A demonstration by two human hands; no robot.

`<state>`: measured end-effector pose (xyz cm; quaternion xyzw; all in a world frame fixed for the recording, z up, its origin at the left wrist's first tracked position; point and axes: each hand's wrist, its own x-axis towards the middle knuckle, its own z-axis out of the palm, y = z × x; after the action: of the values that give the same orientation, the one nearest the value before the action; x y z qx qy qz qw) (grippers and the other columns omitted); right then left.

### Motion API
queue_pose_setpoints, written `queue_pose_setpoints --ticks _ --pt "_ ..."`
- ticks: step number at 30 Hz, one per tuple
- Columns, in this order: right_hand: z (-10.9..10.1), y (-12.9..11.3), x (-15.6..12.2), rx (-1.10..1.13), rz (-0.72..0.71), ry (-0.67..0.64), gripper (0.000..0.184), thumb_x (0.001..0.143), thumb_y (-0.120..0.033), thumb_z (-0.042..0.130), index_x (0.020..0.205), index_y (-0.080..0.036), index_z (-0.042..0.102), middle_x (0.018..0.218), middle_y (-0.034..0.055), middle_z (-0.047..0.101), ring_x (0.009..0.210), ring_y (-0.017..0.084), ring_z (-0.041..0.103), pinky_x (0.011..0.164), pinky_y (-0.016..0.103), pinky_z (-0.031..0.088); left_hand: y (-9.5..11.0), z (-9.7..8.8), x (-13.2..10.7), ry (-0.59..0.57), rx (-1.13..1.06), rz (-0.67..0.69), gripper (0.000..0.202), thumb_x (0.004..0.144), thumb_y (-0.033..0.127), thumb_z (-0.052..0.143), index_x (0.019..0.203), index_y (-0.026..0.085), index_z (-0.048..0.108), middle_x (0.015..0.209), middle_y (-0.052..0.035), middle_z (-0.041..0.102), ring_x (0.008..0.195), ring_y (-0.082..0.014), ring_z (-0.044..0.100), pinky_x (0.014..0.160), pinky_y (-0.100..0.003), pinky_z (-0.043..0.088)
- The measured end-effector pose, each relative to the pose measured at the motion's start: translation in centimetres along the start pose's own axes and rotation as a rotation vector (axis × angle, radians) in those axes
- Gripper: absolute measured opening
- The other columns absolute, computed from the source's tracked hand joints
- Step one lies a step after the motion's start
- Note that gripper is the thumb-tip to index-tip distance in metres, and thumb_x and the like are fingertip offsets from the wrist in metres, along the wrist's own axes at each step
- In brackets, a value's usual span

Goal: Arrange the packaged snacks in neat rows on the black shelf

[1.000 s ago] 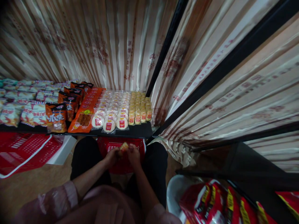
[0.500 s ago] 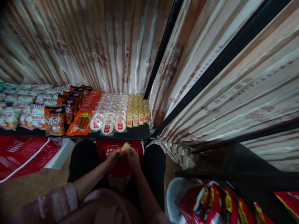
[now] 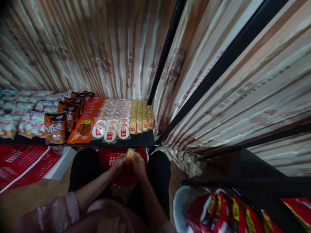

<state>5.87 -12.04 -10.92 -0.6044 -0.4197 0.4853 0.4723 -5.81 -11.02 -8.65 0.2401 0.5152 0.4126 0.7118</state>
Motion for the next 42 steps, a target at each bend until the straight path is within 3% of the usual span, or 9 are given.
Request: queue_pose_setpoints --ticks 5,9,12,16,19,26,34,42 --pt "-0.1 0.0 0.1 -0.044 -0.032 -0.018 0.032 0.072 -0.035 0.05 0.099 -0.019 0.06 0.097 0.007 0.069 0.089 0.019 0.066 0.084 0.033 0.052 0.1 0.5 -0.1 0.04 -0.004 0.065 0.028 0.055 0.022 0.07 0.073 0.018 0.049 0.06 0.0049 0.057 0.056 -0.0104 0.055 0.058 -0.022 0.041" --pt "-0.3 -0.9 0.3 -0.06 -0.037 0.033 0.031 0.072 -0.033 0.051 0.098 -0.019 0.061 0.097 0.0072 0.069 0.091 0.02 0.066 0.085 0.033 0.051 0.8 1.0 -0.3 0.005 0.041 0.118 0.024 0.057 0.019 0.068 0.073 0.018 0.05 0.061 0.0042 0.058 0.059 -0.0113 0.056 0.059 -0.022 0.042" --pt "-0.6 -2.0 0.5 -0.079 -0.043 0.059 0.036 0.072 -0.035 0.053 0.102 -0.018 0.062 0.096 0.0078 0.069 0.088 0.02 0.066 0.085 0.034 0.052 1.3 1.1 -0.2 -0.024 0.146 0.202 0.02 0.058 0.015 0.067 0.074 0.017 0.056 0.067 0.0017 0.06 0.065 -0.0119 0.057 0.064 -0.022 0.044" --pt "-1.0 -3.3 0.7 -0.127 -0.079 0.084 0.042 0.074 -0.039 0.05 0.107 -0.016 0.062 0.098 0.0094 0.068 0.087 0.02 0.065 0.081 0.033 0.052 1.7 1.4 0.5 0.069 0.343 0.325 0.018 0.059 0.01 0.065 0.076 0.016 0.061 0.073 0.0003 0.059 0.065 -0.0107 0.054 0.065 -0.022 0.044" --pt "-1.3 -3.9 1.0 -0.237 -0.16 0.176 0.039 0.077 -0.038 0.048 0.105 -0.016 0.064 0.103 0.0106 0.065 0.09 0.02 0.062 0.082 0.033 0.051 2.0 1.9 1.1 0.114 0.509 0.405 0.014 0.062 0.011 0.063 0.075 0.016 0.061 0.072 0.0015 0.057 0.065 -0.0096 0.051 0.065 -0.02 0.043" --pt "-1.5 -5.3 1.8 -0.356 -0.295 0.333 0.039 0.08 -0.036 0.044 0.11 -0.016 0.061 0.103 0.0112 0.063 0.086 0.019 0.061 0.084 0.035 0.049 3.5 3.8 2.3 0.129 0.759 0.457 0.013 0.069 0.013 0.062 0.081 0.018 0.06 0.074 0.0034 0.059 0.067 -0.0091 0.055 0.068 -0.02 0.044" --pt "-0.8 -6.0 2.3 -0.301 -0.309 0.378 0.047 0.079 -0.03 0.042 0.123 -0.014 0.049 0.112 0.0136 0.059 0.093 0.021 0.06 0.085 0.038 0.049 4.7 5.6 3.9 0.126 0.778 0.488 0.013 0.071 0.01 0.062 0.082 0.017 0.06 0.077 0.0011 0.062 0.069 -0.0096 0.059 0.071 -0.022 0.046" --pt "-1.0 -6.9 2.8 -0.366 -0.362 0.431 0.054 0.077 -0.023 0.039 0.13 -0.016 0.045 0.125 0.0127 0.053 0.114 0.022 0.049 0.098 0.04 0.04 5.4 7.4 5.1 0.125 0.733 0.526 0.012 0.072 0.011 0.062 0.083 0.017 0.062 0.077 0.0004 0.062 0.067 -0.0093 0.059 0.068 -0.021 0.047"
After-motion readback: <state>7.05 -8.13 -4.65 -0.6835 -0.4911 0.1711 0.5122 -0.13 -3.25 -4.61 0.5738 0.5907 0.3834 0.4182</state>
